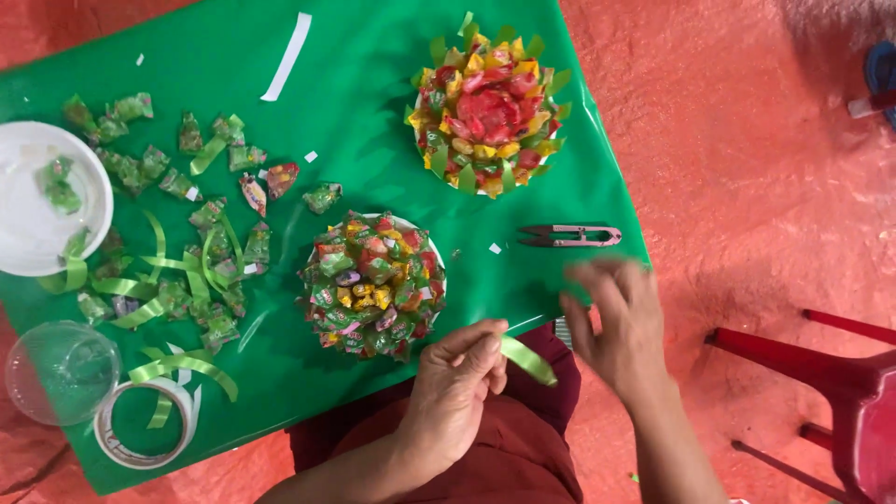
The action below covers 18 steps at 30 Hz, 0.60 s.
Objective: The person assembles a candy bouquet by attaching individually wrapped candies to a central base using green ribbons. They repeatedly pick up candies, wrap them with ribbon, and secure them to the arrangement. A completed bouquet sits nearby on the green table.
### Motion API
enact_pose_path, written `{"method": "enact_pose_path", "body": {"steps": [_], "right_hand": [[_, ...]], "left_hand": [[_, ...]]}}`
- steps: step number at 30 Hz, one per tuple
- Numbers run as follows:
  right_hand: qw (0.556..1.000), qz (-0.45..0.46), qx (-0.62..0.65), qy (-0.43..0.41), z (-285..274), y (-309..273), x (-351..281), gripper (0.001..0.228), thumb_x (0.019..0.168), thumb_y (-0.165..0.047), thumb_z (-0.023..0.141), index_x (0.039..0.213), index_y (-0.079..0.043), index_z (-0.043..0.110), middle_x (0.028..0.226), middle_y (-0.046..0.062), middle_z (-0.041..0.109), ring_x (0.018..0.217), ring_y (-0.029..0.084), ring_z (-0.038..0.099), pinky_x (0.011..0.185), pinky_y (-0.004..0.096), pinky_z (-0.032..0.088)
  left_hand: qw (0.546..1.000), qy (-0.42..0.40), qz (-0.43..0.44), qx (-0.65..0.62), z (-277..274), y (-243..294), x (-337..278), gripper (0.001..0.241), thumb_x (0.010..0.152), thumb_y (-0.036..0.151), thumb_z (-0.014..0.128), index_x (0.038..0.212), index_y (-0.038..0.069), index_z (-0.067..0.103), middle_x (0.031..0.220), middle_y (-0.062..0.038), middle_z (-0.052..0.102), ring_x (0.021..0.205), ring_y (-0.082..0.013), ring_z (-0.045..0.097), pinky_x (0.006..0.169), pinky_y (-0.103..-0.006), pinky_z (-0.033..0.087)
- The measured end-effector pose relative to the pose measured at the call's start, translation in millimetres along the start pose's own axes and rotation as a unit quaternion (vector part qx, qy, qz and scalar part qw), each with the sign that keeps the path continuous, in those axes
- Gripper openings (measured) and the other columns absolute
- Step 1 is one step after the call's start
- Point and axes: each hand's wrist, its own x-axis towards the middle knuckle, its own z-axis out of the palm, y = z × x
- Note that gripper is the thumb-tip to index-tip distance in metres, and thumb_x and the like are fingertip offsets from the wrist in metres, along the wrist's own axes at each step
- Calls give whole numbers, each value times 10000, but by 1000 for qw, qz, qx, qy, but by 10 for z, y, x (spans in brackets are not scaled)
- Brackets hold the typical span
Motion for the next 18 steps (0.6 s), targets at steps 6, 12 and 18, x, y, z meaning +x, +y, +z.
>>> {"method": "enact_pose_path", "body": {"steps": [6, 12, 18], "right_hand": [[961, 121, 244, -39, 140, -579, -538, 521, 976, -562, 507, 951, -55, 622, 791, 31, 582, 682, 180, 579, 584, 323, 473], [919, 166, 357, 23, 295, -704, -304, 303, 1039, -273, 520, 823, -76, 600, 745, 12, 553, 665, 144, 509, 617, 297, 429], [960, 151, 228, -61, 288, -505, 140, 179, 1006, -181, 564, 872, -92, 643, 729, 25, 514, 586, 159, 490, 538, 333, 367]], "left_hand": [[996, 30, -40, -69, -41, -135, 48, 267, 918, 96, 774, 1179, 41, 779, 779, -104, 697, 737, -197, 645, 660, -346, 544], [998, 9, -28, -58, -166, -230, -22, 261, 950, 115, 751, 1206, 74, 773, 792, -106, 639, 710, -223, 582, 629, -354, 479], [975, -153, -63, 148, -354, 279, -447, 634, 1000, 313, 659, 1533, 21, 477, 702, -131, 633, 621, -152, 585, 683, -299, 469]]}}
